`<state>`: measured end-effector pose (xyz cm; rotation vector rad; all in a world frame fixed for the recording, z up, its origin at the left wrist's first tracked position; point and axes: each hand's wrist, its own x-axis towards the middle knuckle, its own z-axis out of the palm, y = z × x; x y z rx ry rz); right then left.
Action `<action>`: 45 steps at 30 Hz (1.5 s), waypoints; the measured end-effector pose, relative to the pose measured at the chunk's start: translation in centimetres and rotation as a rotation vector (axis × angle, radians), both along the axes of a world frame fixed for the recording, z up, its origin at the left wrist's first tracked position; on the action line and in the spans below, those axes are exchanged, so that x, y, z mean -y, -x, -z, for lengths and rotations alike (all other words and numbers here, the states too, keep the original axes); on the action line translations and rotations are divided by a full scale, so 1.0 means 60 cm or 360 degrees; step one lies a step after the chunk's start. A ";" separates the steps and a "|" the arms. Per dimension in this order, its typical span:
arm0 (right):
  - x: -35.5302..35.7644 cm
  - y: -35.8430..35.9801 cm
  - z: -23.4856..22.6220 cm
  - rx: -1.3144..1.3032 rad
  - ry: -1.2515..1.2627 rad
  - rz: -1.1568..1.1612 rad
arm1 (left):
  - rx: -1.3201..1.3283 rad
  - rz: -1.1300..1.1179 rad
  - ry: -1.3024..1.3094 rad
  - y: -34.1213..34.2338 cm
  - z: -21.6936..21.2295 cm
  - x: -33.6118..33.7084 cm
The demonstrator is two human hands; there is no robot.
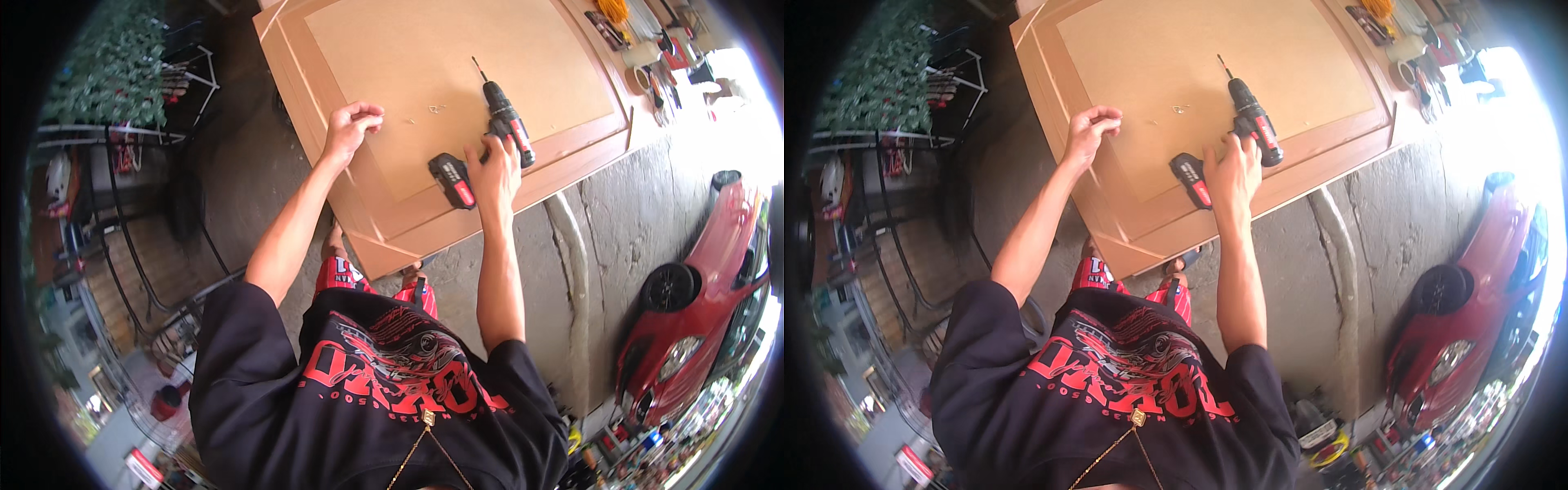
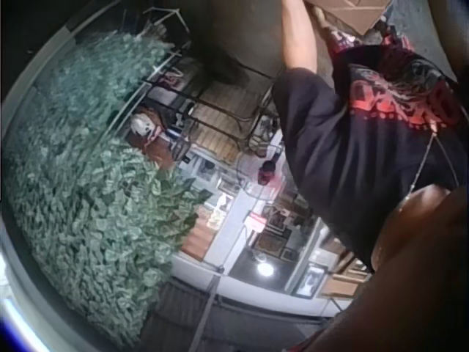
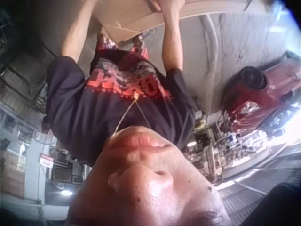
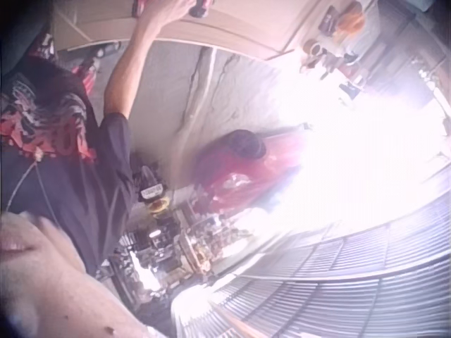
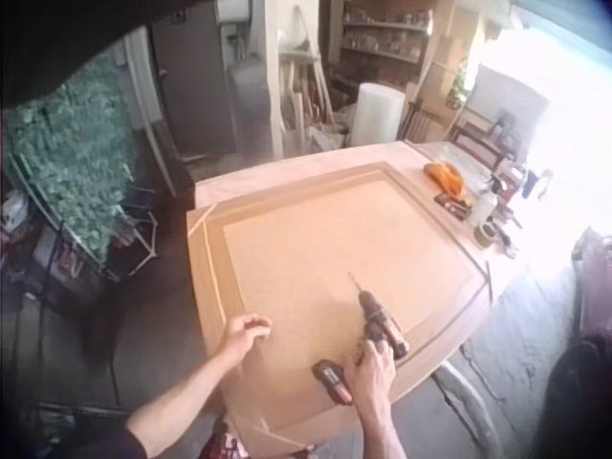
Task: The person assembles a wooden picture frame by applying tape to the edges, measuring with a tape measure, drilling screws into the frame, and threading yellow rope through the drilled holes. The person handles the frame, tape, drill, screws, and rope throughout the process.
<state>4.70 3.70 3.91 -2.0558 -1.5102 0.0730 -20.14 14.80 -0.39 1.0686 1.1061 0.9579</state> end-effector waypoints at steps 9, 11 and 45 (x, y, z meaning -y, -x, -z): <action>-0.180 0.049 0.074 -0.0085 0.0327 -0.0115 | 0.0506 0.0425 0.0704 0.132 -0.014 -0.092; -0.177 0.049 0.064 -0.0059 0.0373 -0.0155 | 0.0494 0.0555 0.0705 0.152 -0.025 -0.117; 0.168 0.585 -0.101 -0.2442 -0.0863 0.0500 | 0.0162 0.1747 0.0054 0.316 -0.192 0.081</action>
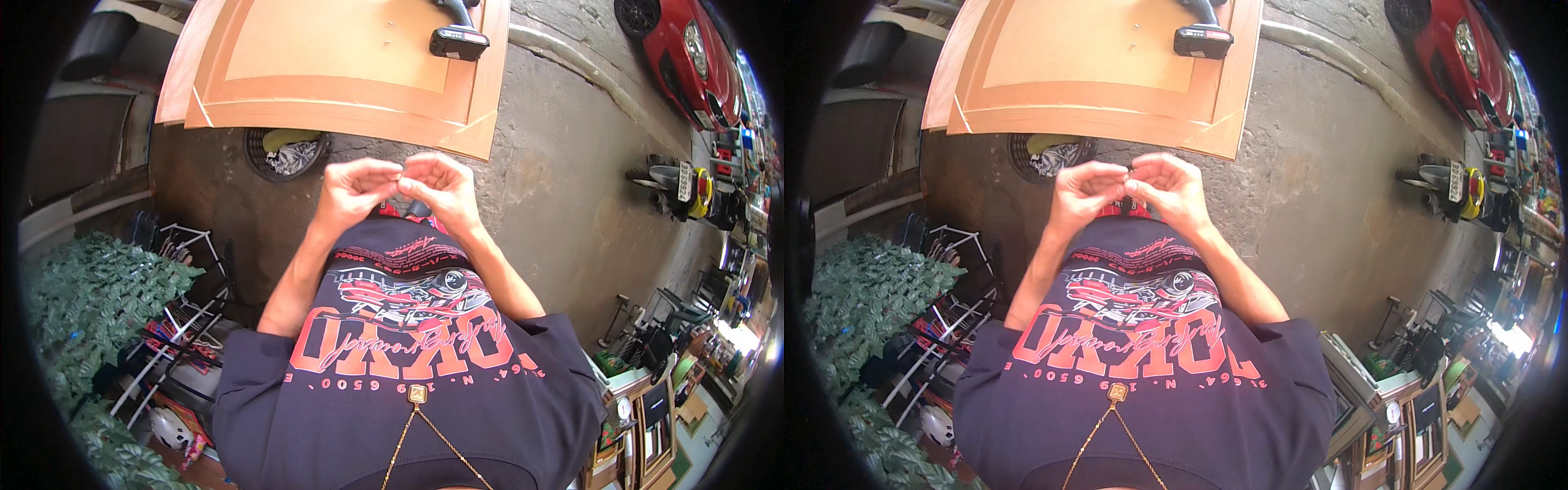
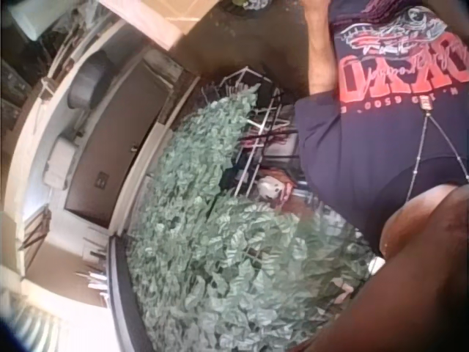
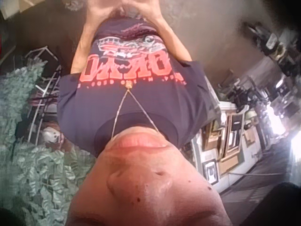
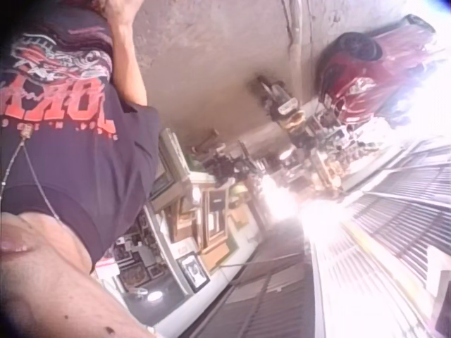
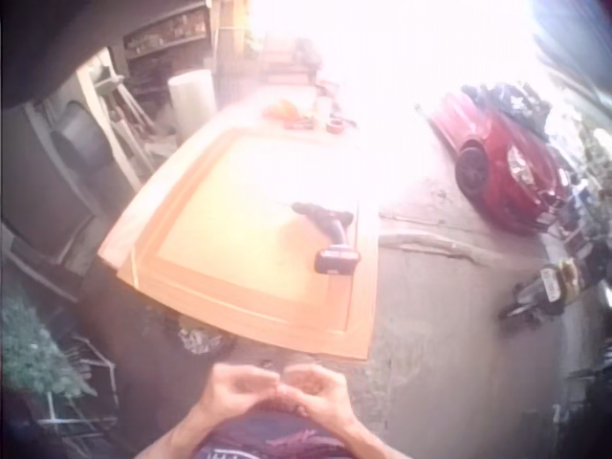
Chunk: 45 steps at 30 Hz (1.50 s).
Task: The person assembles a wooden picture frame by applying tape to the edges, measuring with a tape measure, drilling screws into the frame, and threading yellow rope through the drilled holes. The person handles the frame, tape, drill, screws, and rope throughout the process.
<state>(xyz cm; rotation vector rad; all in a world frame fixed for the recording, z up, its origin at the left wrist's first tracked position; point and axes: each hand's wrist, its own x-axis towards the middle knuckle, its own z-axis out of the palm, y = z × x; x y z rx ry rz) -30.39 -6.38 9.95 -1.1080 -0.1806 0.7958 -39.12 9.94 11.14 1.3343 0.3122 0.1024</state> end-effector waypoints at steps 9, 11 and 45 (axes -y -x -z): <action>-0.055 0.019 0.119 -0.0446 0.0351 0.0192 | -0.0144 0.0308 -0.0474 -0.029 0.121 -0.063; -0.083 0.001 0.133 -0.0312 0.0396 0.0280 | -0.0142 0.0378 -0.0908 -0.061 0.141 -0.098; -0.157 -0.517 0.090 0.0374 0.0629 0.0122 | -0.0737 0.0836 -0.1467 -0.181 0.137 -0.176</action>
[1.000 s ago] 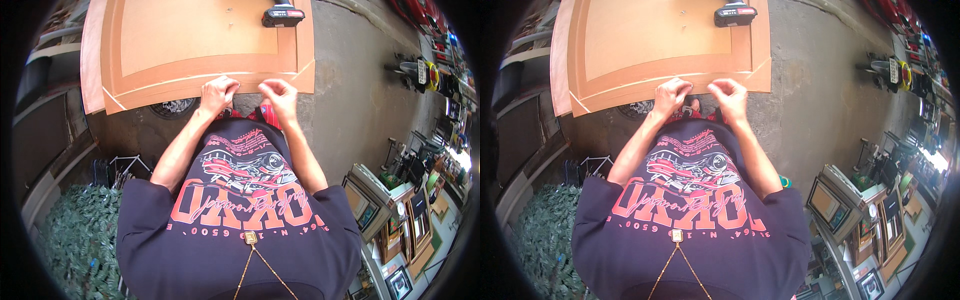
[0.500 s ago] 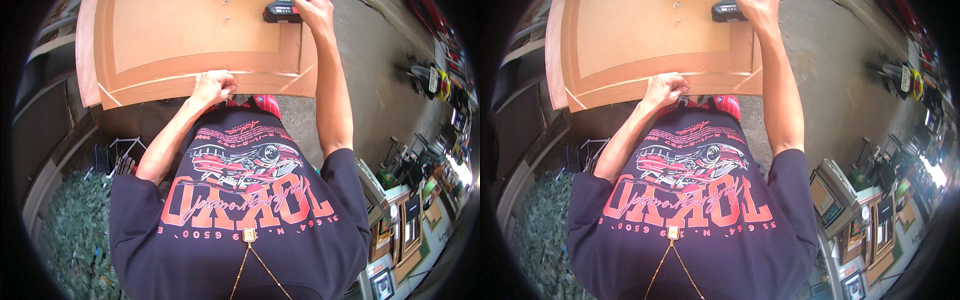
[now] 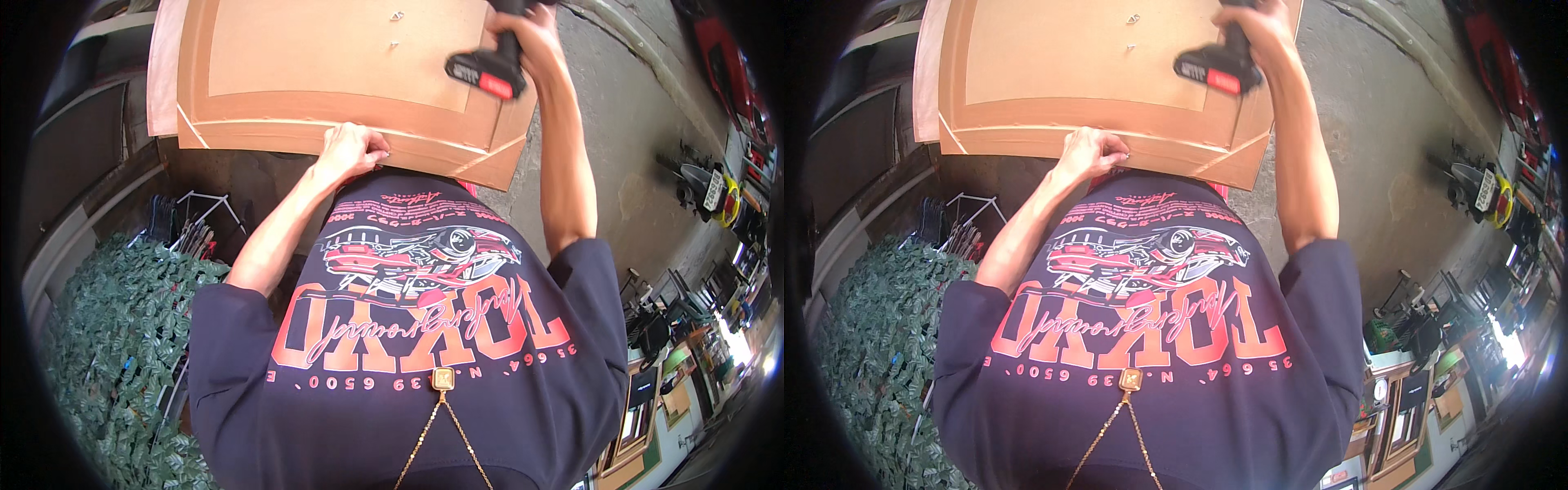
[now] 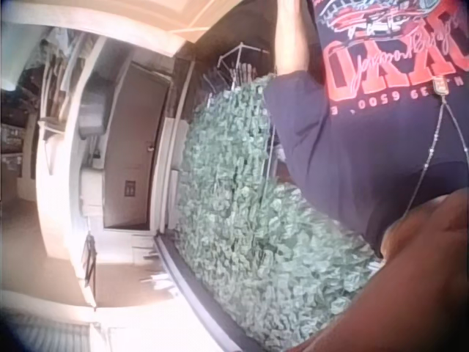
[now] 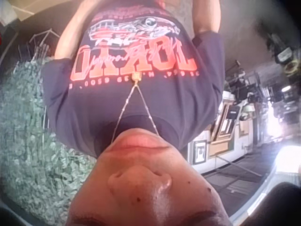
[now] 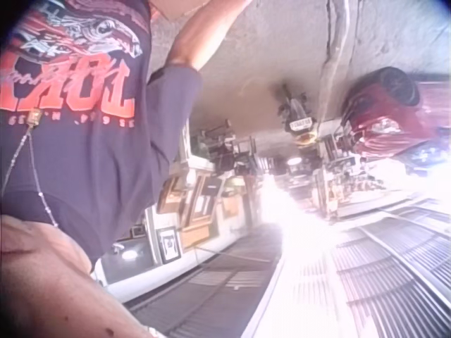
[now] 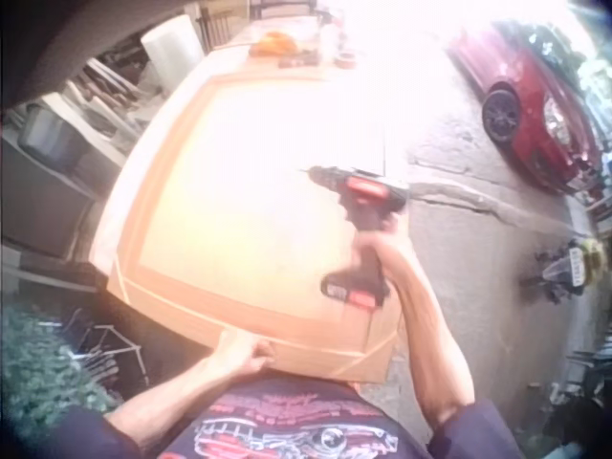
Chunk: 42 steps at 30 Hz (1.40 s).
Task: The person assembles a wooden picture frame by applying tape to the edges, measuring with a tape measure, drilling screws into the frame, and threading yellow rope through the drilled holes. The person handles the frame, tape, drill, screws, and rope throughout the process.
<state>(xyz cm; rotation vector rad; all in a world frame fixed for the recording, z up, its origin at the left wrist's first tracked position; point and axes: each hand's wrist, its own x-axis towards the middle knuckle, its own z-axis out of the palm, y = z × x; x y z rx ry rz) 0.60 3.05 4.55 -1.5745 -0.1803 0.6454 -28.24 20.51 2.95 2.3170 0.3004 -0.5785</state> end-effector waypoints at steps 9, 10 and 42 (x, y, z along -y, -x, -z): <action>0.152 0.288 -0.181 0.0345 0.0479 0.0144 | 0.0239 -0.0160 0.0167 0.046 0.027 -0.017; 0.156 0.325 -0.183 0.0230 0.0522 0.0144 | 0.0279 -0.0165 0.0175 0.050 0.029 -0.019; 0.131 0.434 -0.235 0.0083 0.1032 -0.0605 | 0.0646 -0.0082 0.0137 0.026 0.070 0.027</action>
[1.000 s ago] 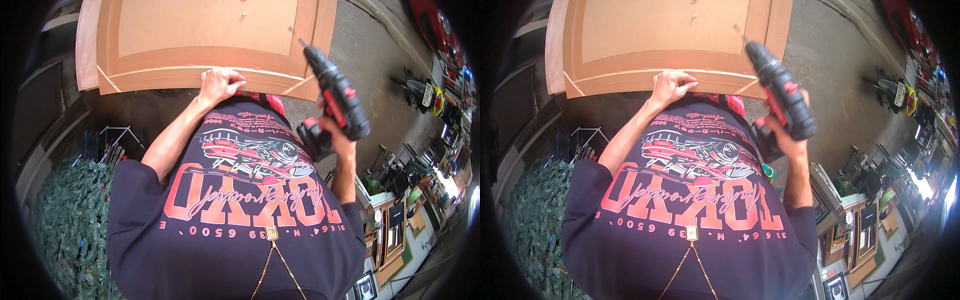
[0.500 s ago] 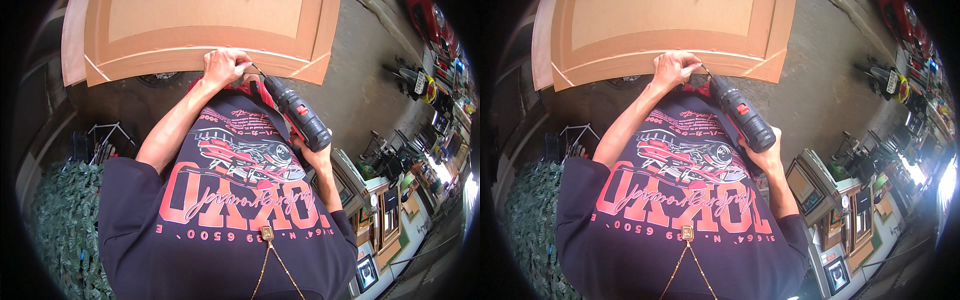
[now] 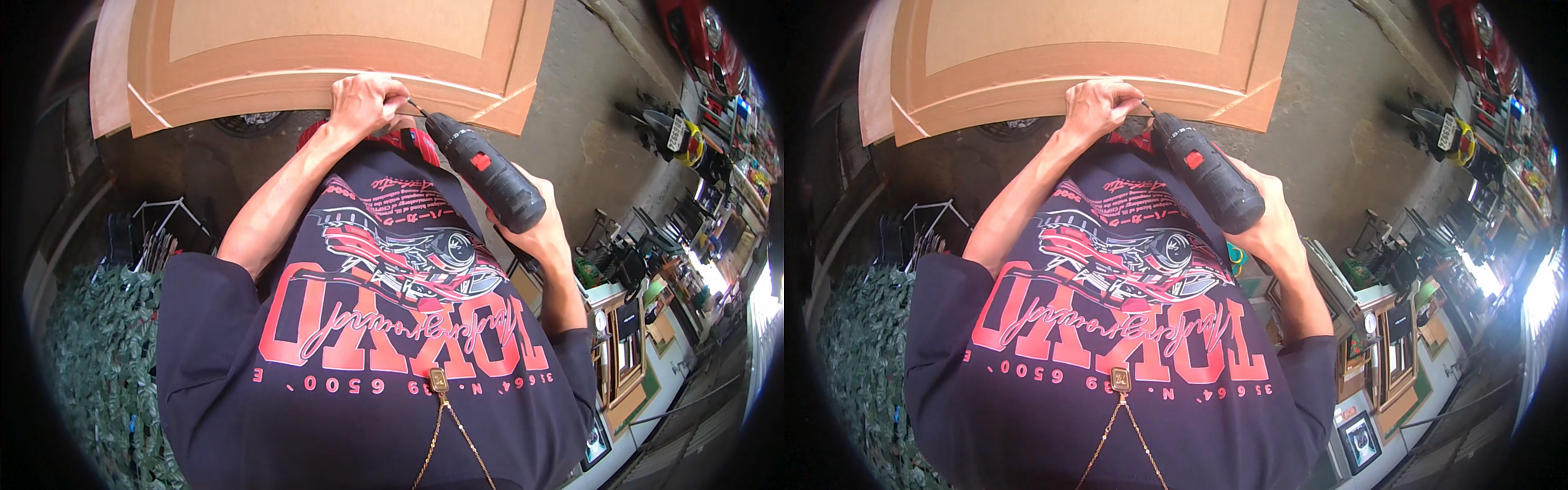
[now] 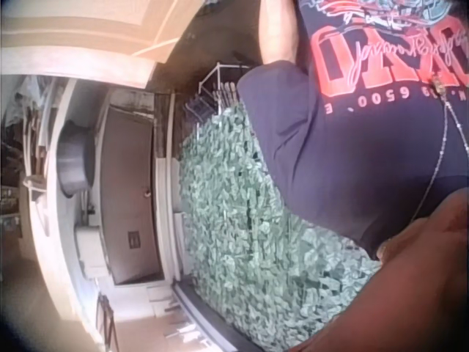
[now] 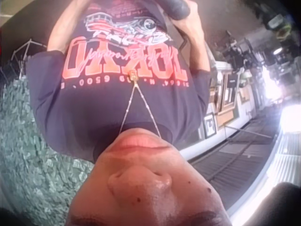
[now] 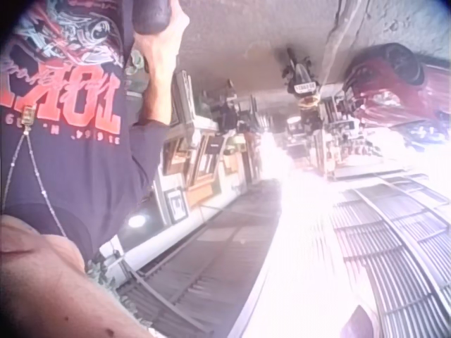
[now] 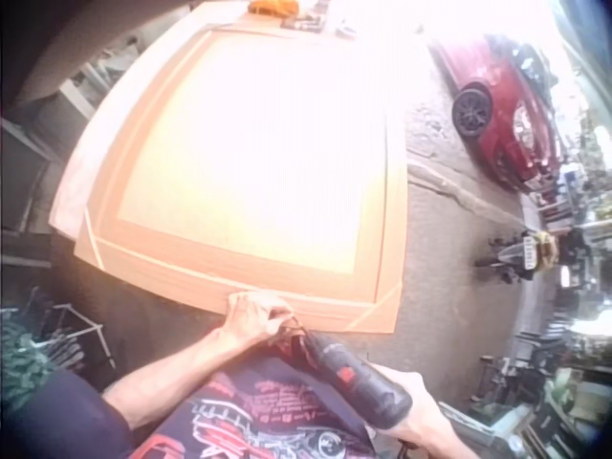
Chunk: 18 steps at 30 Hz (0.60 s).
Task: The person assembles a wooden picture frame by applying tape to the edges, measuring with a tape measure, drilling screws into the frame, and threading yellow rope through the drilled holes. The person handles the frame, tape, drill, screws, and rope throughout the process.
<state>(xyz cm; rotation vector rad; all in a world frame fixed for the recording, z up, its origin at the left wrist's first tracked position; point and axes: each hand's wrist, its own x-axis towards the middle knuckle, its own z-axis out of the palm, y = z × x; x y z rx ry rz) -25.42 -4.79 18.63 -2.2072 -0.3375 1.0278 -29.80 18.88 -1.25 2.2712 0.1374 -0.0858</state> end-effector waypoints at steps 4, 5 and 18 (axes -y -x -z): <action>-0.023 -0.006 -0.016 -0.0134 0.0087 0.0065 | 0.0259 0.0356 -0.0132 -0.026 0.008 -0.019; -0.027 -0.007 -0.019 -0.0165 0.0139 0.0029 | 0.0374 0.0354 -0.0159 -0.037 0.008 -0.024; -0.061 0.004 -0.035 -0.0302 0.0373 0.0185 | -0.1097 -0.1077 0.2647 0.083 0.057 0.064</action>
